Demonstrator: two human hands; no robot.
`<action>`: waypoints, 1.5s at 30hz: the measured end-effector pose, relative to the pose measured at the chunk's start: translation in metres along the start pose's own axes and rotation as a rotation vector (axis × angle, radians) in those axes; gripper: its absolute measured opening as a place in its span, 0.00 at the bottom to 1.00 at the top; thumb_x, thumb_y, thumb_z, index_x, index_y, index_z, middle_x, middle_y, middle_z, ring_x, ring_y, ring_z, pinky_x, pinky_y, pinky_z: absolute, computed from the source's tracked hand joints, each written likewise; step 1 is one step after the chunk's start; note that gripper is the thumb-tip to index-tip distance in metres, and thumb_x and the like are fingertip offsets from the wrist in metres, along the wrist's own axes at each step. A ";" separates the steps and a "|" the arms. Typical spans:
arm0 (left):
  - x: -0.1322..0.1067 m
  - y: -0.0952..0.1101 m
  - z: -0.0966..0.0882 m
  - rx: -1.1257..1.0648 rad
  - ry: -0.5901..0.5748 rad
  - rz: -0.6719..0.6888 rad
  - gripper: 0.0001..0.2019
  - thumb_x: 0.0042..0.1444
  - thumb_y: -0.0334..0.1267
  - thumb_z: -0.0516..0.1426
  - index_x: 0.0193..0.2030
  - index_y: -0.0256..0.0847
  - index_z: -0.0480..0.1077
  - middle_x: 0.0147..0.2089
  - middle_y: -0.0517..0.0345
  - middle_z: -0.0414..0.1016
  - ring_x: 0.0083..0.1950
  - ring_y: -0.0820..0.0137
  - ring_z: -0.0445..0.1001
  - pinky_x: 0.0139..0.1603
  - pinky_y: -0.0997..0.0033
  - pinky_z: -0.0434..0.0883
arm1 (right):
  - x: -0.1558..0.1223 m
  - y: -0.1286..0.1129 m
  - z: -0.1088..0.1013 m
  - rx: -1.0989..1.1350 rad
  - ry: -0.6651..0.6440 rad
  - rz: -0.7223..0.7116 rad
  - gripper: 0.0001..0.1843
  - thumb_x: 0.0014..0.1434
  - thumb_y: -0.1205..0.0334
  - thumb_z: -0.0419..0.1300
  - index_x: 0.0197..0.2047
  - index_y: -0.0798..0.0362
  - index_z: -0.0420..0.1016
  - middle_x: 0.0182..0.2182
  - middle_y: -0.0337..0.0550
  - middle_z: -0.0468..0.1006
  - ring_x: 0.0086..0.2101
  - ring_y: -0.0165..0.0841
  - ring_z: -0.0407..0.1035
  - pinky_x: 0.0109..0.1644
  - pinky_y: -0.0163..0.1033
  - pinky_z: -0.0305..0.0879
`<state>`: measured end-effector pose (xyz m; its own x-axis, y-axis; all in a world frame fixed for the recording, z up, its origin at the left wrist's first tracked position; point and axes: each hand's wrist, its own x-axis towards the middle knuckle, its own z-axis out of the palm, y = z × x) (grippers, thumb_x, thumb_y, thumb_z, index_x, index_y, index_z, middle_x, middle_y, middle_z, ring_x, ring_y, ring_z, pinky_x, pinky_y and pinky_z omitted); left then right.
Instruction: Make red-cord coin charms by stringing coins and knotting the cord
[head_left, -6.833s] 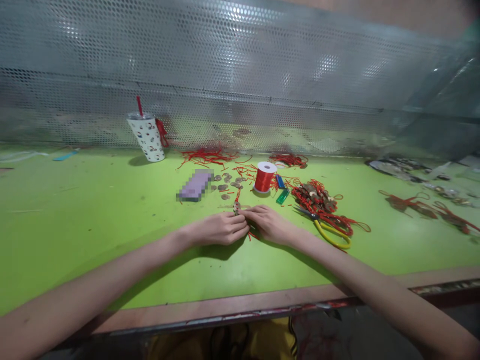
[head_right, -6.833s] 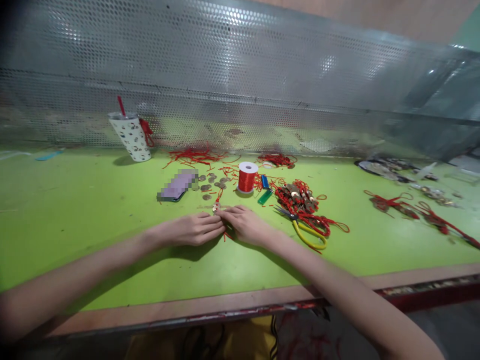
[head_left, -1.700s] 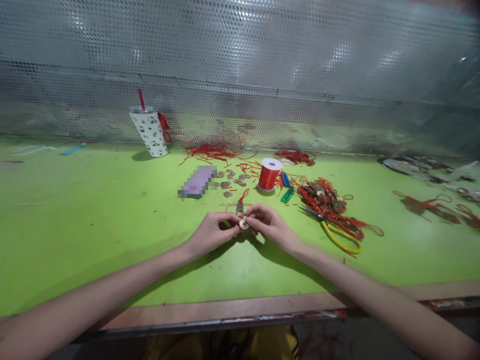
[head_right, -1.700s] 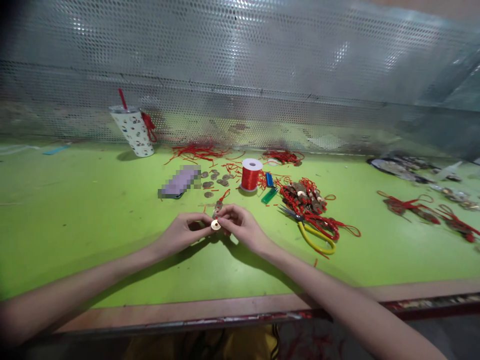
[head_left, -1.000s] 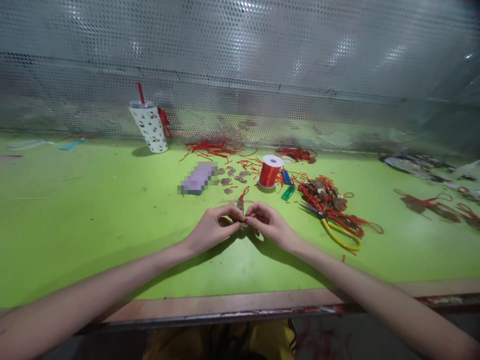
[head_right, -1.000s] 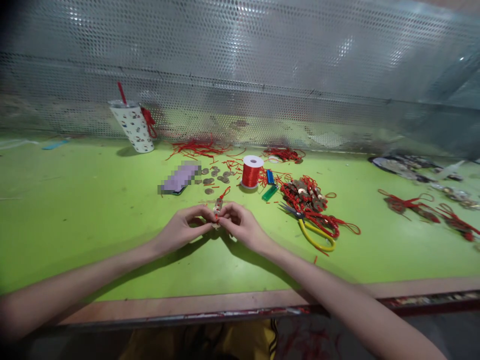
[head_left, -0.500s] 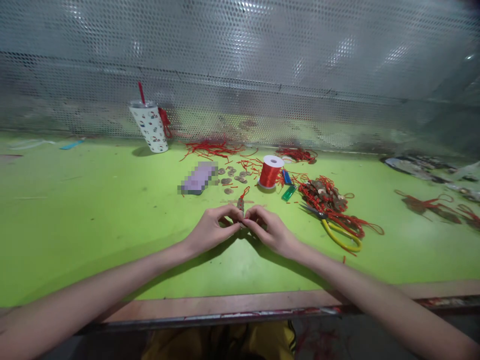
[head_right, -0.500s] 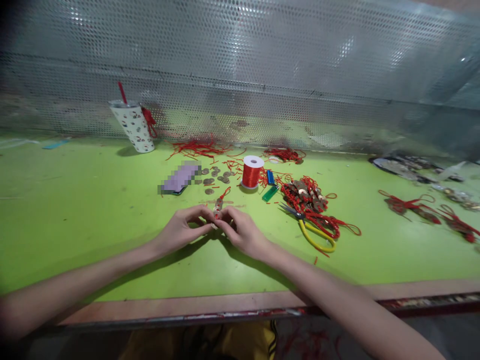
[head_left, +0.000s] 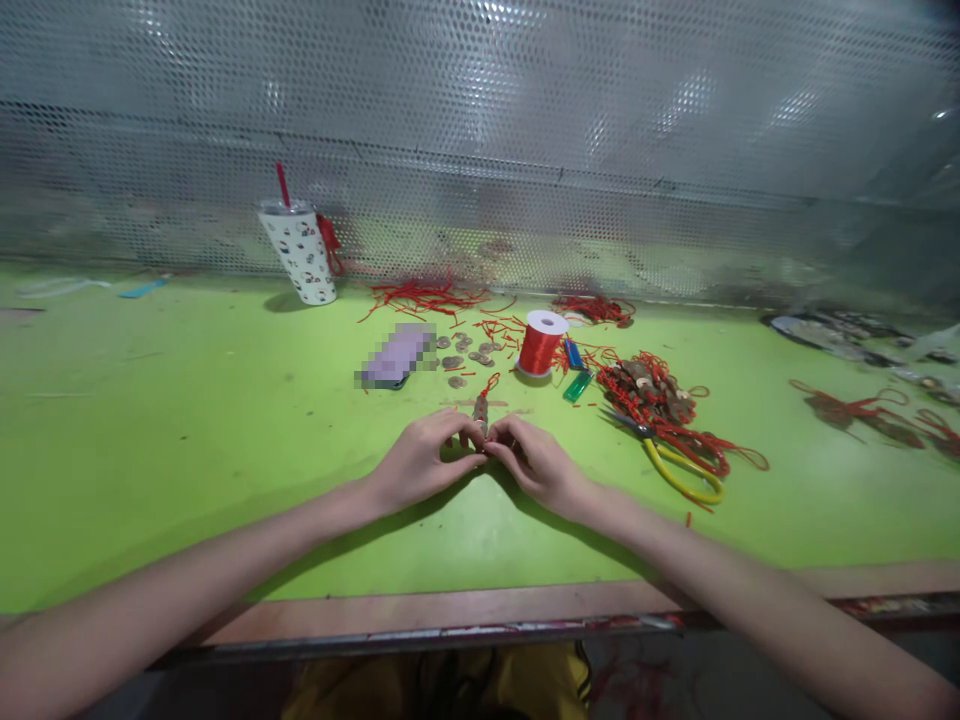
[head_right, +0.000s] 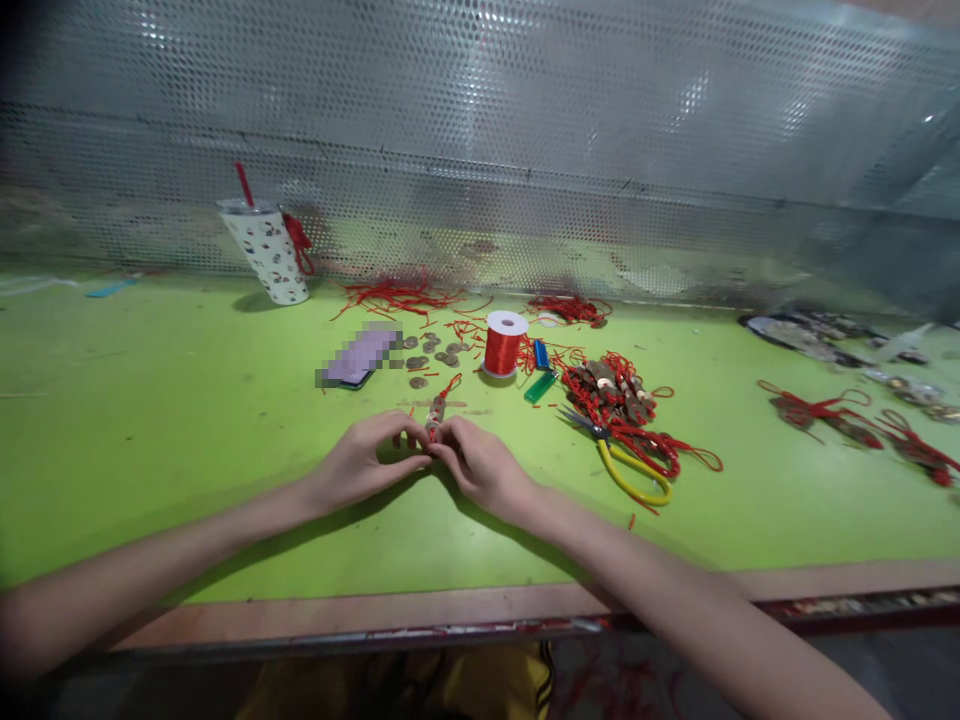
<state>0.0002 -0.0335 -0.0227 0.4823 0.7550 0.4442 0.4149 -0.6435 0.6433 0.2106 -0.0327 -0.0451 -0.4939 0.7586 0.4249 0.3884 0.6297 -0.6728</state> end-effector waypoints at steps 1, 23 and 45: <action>0.000 -0.001 0.000 0.032 0.002 0.035 0.05 0.60 0.36 0.64 0.39 0.38 0.75 0.35 0.58 0.78 0.37 0.69 0.75 0.39 0.70 0.70 | 0.000 0.000 0.000 -0.005 0.001 -0.003 0.07 0.71 0.60 0.53 0.39 0.51 0.67 0.33 0.43 0.76 0.31 0.33 0.68 0.35 0.37 0.62; 0.003 -0.010 -0.004 0.218 -0.023 0.082 0.02 0.61 0.36 0.63 0.39 0.42 0.77 0.44 0.54 0.77 0.49 0.62 0.74 0.49 0.63 0.71 | -0.005 -0.003 0.001 -0.157 0.004 -0.101 0.07 0.71 0.60 0.52 0.40 0.50 0.67 0.31 0.43 0.77 0.27 0.32 0.68 0.33 0.36 0.63; 0.002 -0.004 -0.009 0.217 -0.085 0.197 0.07 0.65 0.31 0.56 0.43 0.41 0.75 0.45 0.50 0.76 0.50 0.62 0.73 0.51 0.62 0.71 | 0.003 -0.011 -0.029 -0.087 -0.053 -0.035 0.12 0.73 0.60 0.50 0.39 0.52 0.69 0.32 0.43 0.75 0.32 0.34 0.68 0.38 0.39 0.65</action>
<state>-0.0070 -0.0288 -0.0189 0.6291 0.6054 0.4876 0.4574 -0.7955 0.3975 0.2274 -0.0326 -0.0191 -0.5477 0.7277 0.4129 0.4350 0.6692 -0.6025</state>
